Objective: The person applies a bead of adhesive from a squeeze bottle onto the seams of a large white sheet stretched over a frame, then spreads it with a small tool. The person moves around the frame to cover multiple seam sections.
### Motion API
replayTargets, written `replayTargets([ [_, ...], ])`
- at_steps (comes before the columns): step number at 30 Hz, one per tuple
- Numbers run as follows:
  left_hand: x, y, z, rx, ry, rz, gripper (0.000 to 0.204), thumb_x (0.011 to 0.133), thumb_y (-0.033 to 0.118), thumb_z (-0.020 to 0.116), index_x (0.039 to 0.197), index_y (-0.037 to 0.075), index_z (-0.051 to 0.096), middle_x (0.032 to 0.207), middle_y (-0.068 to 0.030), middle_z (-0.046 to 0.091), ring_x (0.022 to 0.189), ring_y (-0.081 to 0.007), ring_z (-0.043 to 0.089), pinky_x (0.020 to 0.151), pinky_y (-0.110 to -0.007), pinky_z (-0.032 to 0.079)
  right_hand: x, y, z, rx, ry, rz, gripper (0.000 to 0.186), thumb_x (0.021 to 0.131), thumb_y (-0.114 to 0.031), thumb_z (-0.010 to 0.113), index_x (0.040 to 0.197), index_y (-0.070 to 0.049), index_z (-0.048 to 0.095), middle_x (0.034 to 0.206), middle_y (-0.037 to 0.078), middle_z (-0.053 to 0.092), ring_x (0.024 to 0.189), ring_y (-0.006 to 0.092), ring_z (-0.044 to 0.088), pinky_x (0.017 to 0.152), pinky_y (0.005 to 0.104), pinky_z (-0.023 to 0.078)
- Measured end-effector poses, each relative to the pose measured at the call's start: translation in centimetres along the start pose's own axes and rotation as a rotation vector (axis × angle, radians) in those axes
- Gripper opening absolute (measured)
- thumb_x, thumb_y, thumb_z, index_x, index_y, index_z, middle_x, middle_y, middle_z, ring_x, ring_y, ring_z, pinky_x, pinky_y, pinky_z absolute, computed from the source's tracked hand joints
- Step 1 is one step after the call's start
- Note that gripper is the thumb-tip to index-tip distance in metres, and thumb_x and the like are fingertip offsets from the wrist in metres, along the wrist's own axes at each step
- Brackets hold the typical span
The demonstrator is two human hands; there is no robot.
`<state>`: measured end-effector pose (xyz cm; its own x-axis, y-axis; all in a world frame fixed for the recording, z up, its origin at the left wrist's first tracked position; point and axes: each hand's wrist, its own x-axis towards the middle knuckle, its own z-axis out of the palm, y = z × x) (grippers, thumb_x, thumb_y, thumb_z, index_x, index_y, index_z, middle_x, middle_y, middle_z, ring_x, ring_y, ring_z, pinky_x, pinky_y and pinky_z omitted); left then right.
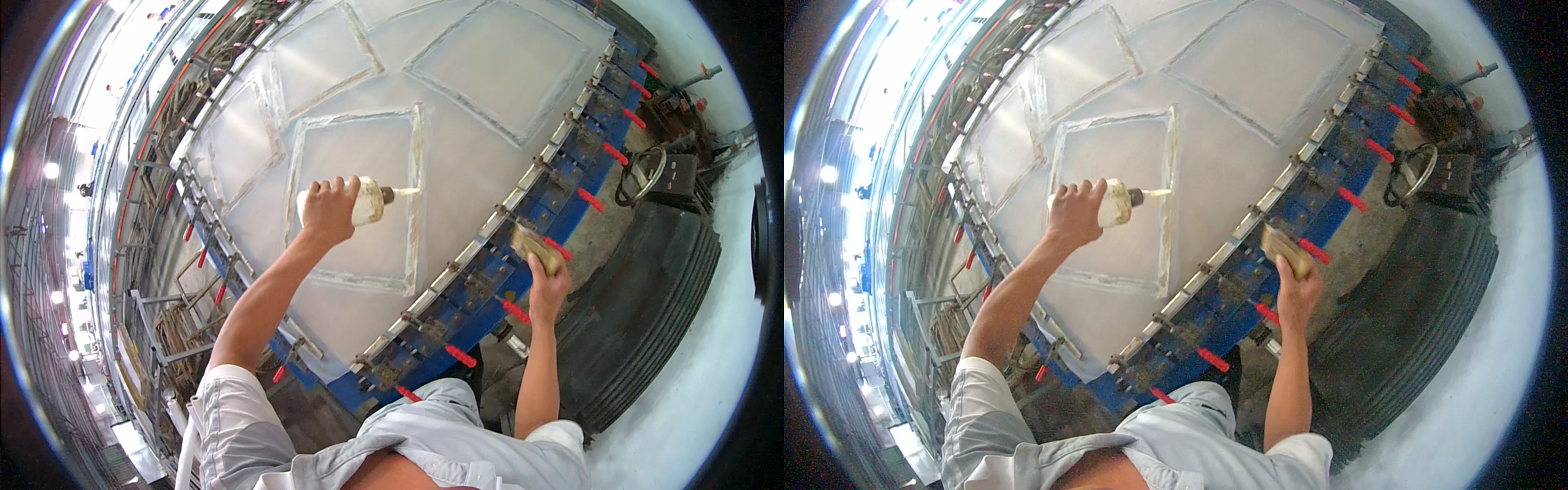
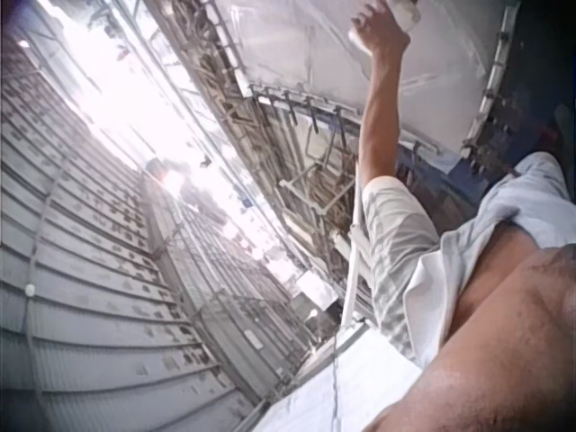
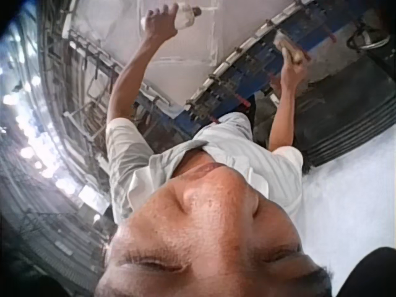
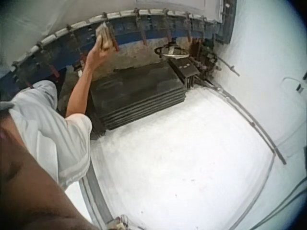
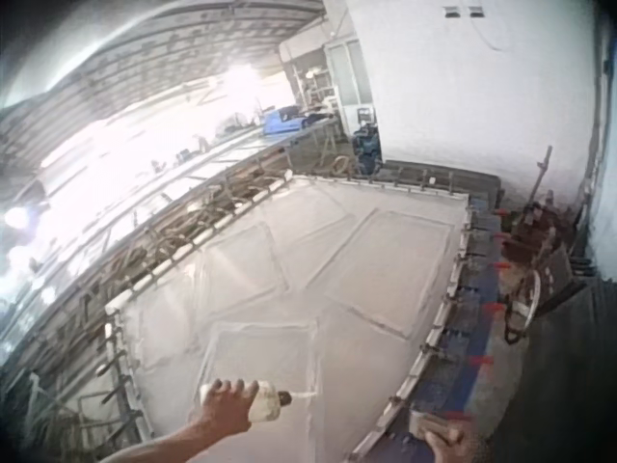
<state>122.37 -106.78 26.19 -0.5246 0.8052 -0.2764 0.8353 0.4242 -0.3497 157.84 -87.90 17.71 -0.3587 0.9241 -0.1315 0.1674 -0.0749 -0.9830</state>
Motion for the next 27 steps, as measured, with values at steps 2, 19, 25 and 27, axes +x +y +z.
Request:
replayTargets([
  [2,-3.0,0.5,0.6,-0.029,-0.046,-0.004,0.075,0.066,0.016,0.079,0.135,0.007,0.049,0.110,-0.0139,0.065,0.101,-0.0314,0.066,0.090,-0.043,0.047,0.6,-0.5,2.9,-0.047,-0.096,-0.042,0.030,0.092,-0.018,0.072,0.115,0.002,0.070,0.107,0.008,0.072,0.098,0.0179,0.066,0.086,0.0341,0.052],
  [19,-14.9,0.0,5.8,-0.419,0.099,-0.106,0.095,0.058,0.032,0.087,0.141,0.008,0.047,0.129,-0.0154,0.061,0.112,-0.0353,0.063,0.097,-0.045,0.047,0.3,2.1,15.3,0.040,-0.541,0.181,0.015,0.084,-0.014,0.074,0.095,-0.003,0.073,0.084,0.002,0.071,0.078,0.0104,0.066,0.072,0.0302,0.054],
  [25,-15.9,-1.0,7.9,-0.766,0.106,-0.222,0.100,0.057,0.036,0.091,0.142,0.008,0.047,0.130,-0.0162,0.061,0.121,-0.0358,0.059,0.103,-0.047,0.045,-2.2,0.6,14.8,-0.257,-0.514,0.143,0.021,0.084,-0.010,0.074,0.104,-0.005,0.071,0.091,0.005,0.073,0.083,0.0193,0.070,0.074,0.0340,0.058],
  [27,-17.2,-1.6,9.8,-0.952,0.157,-0.267,0.102,0.055,0.037,0.093,0.141,0.007,0.048,0.130,-0.0169,0.061,0.121,-0.0373,0.058,0.105,-0.048,0.043,-4.1,1.0,15.3,-0.489,-0.534,-0.208,0.024,0.081,-0.008,0.073,0.105,-0.005,0.071,0.091,0.008,0.073,0.085,0.0249,0.071,0.077,0.0381,0.058],
])
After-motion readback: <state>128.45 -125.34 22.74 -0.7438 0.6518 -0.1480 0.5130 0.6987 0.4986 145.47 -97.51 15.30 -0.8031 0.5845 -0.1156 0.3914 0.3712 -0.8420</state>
